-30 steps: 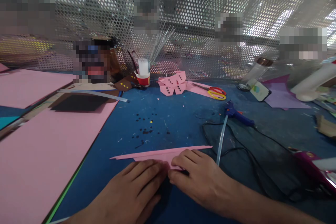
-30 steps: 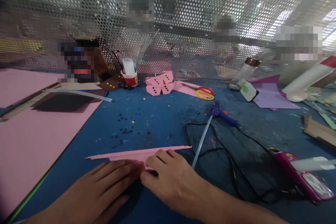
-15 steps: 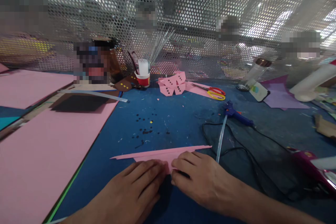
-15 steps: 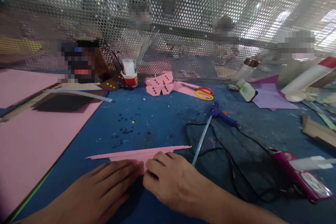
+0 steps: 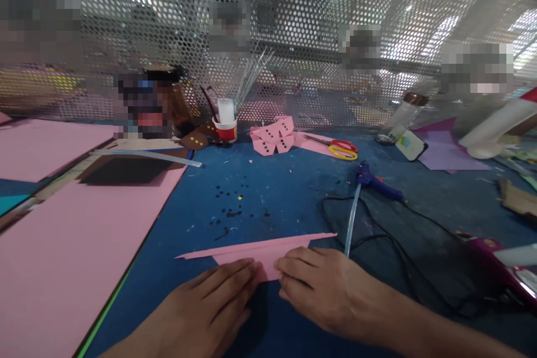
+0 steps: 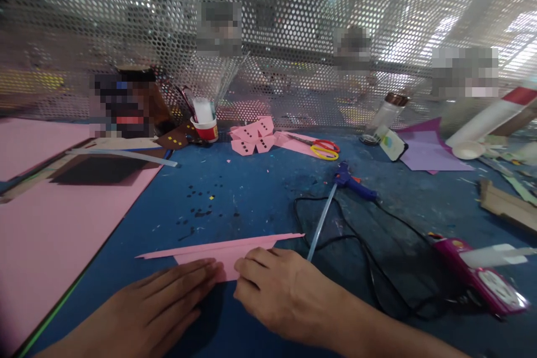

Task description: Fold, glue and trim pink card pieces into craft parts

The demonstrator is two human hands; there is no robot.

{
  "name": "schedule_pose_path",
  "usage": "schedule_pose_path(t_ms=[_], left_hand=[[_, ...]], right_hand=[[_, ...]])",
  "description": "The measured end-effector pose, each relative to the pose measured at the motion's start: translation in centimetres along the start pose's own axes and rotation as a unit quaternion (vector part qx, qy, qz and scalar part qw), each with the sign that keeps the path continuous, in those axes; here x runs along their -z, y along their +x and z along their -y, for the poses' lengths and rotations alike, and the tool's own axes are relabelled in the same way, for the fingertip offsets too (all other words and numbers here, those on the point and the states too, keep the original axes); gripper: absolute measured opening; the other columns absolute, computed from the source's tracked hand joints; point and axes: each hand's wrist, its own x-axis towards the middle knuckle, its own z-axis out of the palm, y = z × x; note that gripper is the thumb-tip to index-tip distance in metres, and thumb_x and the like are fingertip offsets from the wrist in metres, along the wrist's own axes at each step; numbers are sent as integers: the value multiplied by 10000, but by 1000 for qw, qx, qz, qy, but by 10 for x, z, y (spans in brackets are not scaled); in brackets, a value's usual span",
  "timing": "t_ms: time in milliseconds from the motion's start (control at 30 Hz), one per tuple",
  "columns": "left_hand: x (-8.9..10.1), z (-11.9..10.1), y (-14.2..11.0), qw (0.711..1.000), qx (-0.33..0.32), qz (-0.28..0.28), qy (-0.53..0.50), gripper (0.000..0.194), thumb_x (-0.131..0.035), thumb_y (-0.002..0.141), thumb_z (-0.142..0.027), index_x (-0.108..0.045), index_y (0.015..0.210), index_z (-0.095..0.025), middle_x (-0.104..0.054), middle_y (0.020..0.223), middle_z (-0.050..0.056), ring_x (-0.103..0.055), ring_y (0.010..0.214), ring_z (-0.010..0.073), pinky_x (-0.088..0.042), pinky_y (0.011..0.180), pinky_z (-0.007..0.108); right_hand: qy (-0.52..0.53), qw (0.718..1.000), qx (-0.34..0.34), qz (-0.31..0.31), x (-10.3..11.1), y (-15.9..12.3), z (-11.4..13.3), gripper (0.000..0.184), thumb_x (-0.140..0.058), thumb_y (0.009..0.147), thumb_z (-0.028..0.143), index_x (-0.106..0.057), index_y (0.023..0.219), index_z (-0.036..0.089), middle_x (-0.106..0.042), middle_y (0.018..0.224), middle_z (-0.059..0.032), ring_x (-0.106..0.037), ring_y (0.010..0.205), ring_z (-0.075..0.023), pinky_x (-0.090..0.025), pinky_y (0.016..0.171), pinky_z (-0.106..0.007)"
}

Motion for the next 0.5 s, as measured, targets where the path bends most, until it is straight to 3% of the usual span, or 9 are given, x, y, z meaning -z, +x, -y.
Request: schedule_pose_path(t_ms=[333,500], left_hand=[[-5,4,-21,1000,-2,25,-3,377,-478,1024,-225,-593,1379,-167,-644,1407,52,-615,1230,212,-505,998,322],[-1,6,-24,1000,-13,16,3,336,-431,1043,-191,-657,1286,-141,-696,1331,58,-641,1194,213,-504,987,335]], right_hand=[[0,1000,6,-9,-5,-8,-2,118,-570,1006,183,-684,1031,162,-730,1167,-99,-671,1070,-195,-571,863,-304],[18,1000,-4,-18,-3,-11,-1,161,-525,1028,176,-675,1080,147,-726,1204,-97,-673,1090,-190,-574,895,-301]])
